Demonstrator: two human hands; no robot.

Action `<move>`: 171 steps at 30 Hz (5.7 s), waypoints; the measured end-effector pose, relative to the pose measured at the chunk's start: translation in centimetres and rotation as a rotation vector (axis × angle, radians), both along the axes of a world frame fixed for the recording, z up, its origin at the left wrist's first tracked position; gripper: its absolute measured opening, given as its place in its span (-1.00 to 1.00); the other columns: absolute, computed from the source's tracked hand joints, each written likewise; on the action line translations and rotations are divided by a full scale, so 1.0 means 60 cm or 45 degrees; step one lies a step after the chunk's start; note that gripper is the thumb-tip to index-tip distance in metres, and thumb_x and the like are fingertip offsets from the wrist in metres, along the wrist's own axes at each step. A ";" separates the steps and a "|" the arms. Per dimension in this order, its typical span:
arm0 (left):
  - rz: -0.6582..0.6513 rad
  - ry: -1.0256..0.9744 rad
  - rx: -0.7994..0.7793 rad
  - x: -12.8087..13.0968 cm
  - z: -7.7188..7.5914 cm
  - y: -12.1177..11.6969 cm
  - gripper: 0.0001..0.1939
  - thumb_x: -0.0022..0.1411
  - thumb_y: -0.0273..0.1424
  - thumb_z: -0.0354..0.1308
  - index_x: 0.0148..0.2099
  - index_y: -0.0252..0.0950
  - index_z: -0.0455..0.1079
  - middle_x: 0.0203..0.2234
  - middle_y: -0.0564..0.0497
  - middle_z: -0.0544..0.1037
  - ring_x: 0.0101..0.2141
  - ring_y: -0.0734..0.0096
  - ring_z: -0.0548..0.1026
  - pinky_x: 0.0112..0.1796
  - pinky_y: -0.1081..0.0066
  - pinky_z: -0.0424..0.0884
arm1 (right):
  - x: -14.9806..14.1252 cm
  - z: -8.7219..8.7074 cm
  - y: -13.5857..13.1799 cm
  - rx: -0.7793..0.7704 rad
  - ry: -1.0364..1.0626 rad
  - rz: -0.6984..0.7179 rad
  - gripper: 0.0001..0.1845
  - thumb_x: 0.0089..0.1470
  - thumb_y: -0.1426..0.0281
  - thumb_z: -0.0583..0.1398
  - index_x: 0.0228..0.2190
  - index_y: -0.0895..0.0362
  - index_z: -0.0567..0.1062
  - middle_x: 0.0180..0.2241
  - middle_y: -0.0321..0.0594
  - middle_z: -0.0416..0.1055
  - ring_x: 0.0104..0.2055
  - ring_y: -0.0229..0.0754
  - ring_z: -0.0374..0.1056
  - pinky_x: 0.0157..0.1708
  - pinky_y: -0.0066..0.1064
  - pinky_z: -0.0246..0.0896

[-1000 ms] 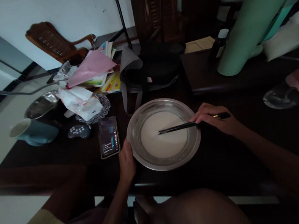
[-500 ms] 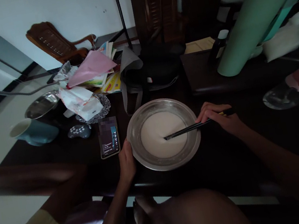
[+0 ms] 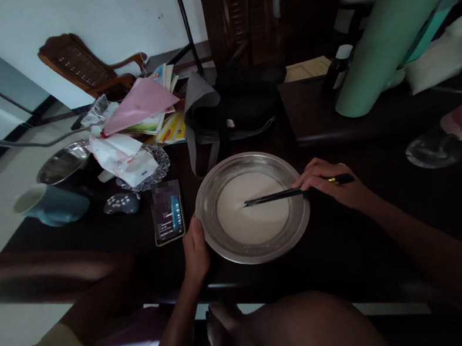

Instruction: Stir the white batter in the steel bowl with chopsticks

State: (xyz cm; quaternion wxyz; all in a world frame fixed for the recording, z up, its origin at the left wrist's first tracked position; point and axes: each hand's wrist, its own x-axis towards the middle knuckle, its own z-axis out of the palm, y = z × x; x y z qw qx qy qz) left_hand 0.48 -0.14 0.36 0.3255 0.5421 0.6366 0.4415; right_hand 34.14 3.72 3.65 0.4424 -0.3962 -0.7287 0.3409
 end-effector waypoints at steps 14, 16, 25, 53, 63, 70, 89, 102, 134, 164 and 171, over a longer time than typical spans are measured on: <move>0.002 0.008 0.000 0.000 0.001 0.000 -0.22 0.31 0.20 -0.19 0.06 -0.34 0.49 -0.03 -0.17 0.61 0.11 0.09 0.46 0.15 0.22 0.32 | 0.002 0.002 -0.001 -0.009 0.088 -0.088 -0.66 0.28 0.25 0.15 -0.49 -0.08 0.61 -0.40 -0.30 0.63 -0.27 -0.06 0.41 -0.20 -0.15 0.33; -0.003 0.006 -0.004 0.000 0.001 0.000 -0.23 0.33 0.18 -0.20 0.08 -0.35 0.48 -0.02 -0.17 0.60 0.11 0.10 0.46 0.16 0.21 0.31 | 0.003 0.002 -0.002 -0.023 0.092 -0.033 -0.65 0.29 0.25 0.14 -0.49 -0.08 0.61 -0.41 -0.30 0.62 -0.29 -0.07 0.40 -0.22 -0.16 0.33; -0.014 0.007 -0.003 0.000 0.001 -0.002 -0.22 0.33 0.18 -0.20 0.09 -0.36 0.47 0.03 -0.18 0.58 0.12 0.11 0.45 0.15 0.24 0.31 | 0.003 0.001 -0.002 -0.040 0.114 -0.049 -0.64 0.30 0.26 0.14 -0.50 -0.05 0.61 -0.41 -0.27 0.62 -0.28 -0.07 0.41 -0.22 -0.17 0.33; -0.004 -0.012 0.036 -0.003 -0.004 0.001 -0.24 0.33 0.18 -0.18 0.06 -0.38 0.48 0.00 -0.19 0.59 0.12 0.08 0.46 0.16 0.20 0.32 | 0.001 0.002 -0.001 -0.020 0.039 -0.045 -0.77 0.23 0.31 0.21 -0.43 -0.04 0.64 -0.32 -0.26 0.65 -0.23 -0.08 0.45 -0.18 -0.17 0.36; -0.010 0.000 0.016 0.000 0.000 0.000 -0.22 0.33 0.18 -0.20 0.09 -0.37 0.47 0.03 -0.19 0.58 0.11 0.10 0.47 0.16 0.22 0.31 | 0.000 0.000 -0.001 -0.016 0.028 -0.038 -0.76 0.23 0.29 0.21 -0.43 -0.06 0.64 -0.33 -0.27 0.64 -0.24 -0.09 0.46 -0.18 -0.19 0.36; -0.003 0.009 0.008 -0.001 -0.002 0.000 -0.22 0.34 0.17 -0.20 0.10 -0.38 0.47 0.04 -0.20 0.58 0.14 0.08 0.45 0.17 0.20 0.30 | -0.002 0.000 -0.003 -0.015 0.031 0.033 -0.73 0.25 0.32 0.18 -0.45 -0.03 0.63 -0.35 -0.27 0.64 -0.27 -0.11 0.44 -0.22 -0.22 0.35; -0.004 0.006 0.011 0.001 0.003 -0.001 -0.26 0.34 0.17 -0.19 0.06 -0.34 0.48 -0.05 -0.16 0.61 0.09 0.10 0.47 0.13 0.22 0.33 | -0.003 0.004 -0.004 -0.068 0.052 -0.013 -0.68 0.26 0.25 0.16 -0.49 -0.04 0.62 -0.38 -0.26 0.63 -0.30 -0.08 0.44 -0.23 -0.16 0.36; 0.003 0.017 0.022 0.001 0.000 0.000 -0.26 0.34 0.16 -0.19 0.07 -0.34 0.48 -0.01 -0.17 0.60 0.13 0.09 0.44 0.17 0.20 0.28 | -0.002 0.004 -0.003 -0.038 0.016 -0.002 -0.73 0.23 0.25 0.20 -0.46 -0.03 0.63 -0.35 -0.26 0.64 -0.27 -0.09 0.44 -0.23 -0.19 0.36; 0.012 0.023 0.019 0.001 0.003 0.000 -0.23 0.31 0.19 -0.20 0.04 -0.35 0.49 -0.06 -0.17 0.61 0.09 0.08 0.47 0.14 0.20 0.32 | -0.001 0.006 -0.004 -0.027 0.051 -0.077 -0.72 0.24 0.27 0.19 -0.46 -0.05 0.62 -0.38 -0.27 0.62 -0.27 -0.09 0.46 -0.19 -0.18 0.35; -0.010 0.014 0.013 -0.003 -0.002 0.000 -0.20 0.34 0.19 -0.22 0.10 -0.39 0.46 0.04 -0.20 0.57 0.15 0.09 0.43 0.18 0.24 0.28 | 0.001 0.004 -0.004 0.010 0.062 -0.053 -0.70 0.28 0.33 0.16 -0.46 -0.03 0.61 -0.35 -0.27 0.63 -0.26 -0.10 0.45 -0.20 -0.20 0.35; -0.019 0.009 0.015 -0.004 -0.004 -0.001 -0.22 0.35 0.16 -0.22 0.12 -0.39 0.45 0.08 -0.20 0.55 0.17 0.10 0.42 0.20 0.22 0.26 | -0.001 0.000 -0.003 0.034 0.012 0.068 -0.73 0.28 0.29 0.17 -0.41 -0.04 0.63 -0.31 -0.27 0.64 -0.26 -0.10 0.45 -0.21 -0.20 0.33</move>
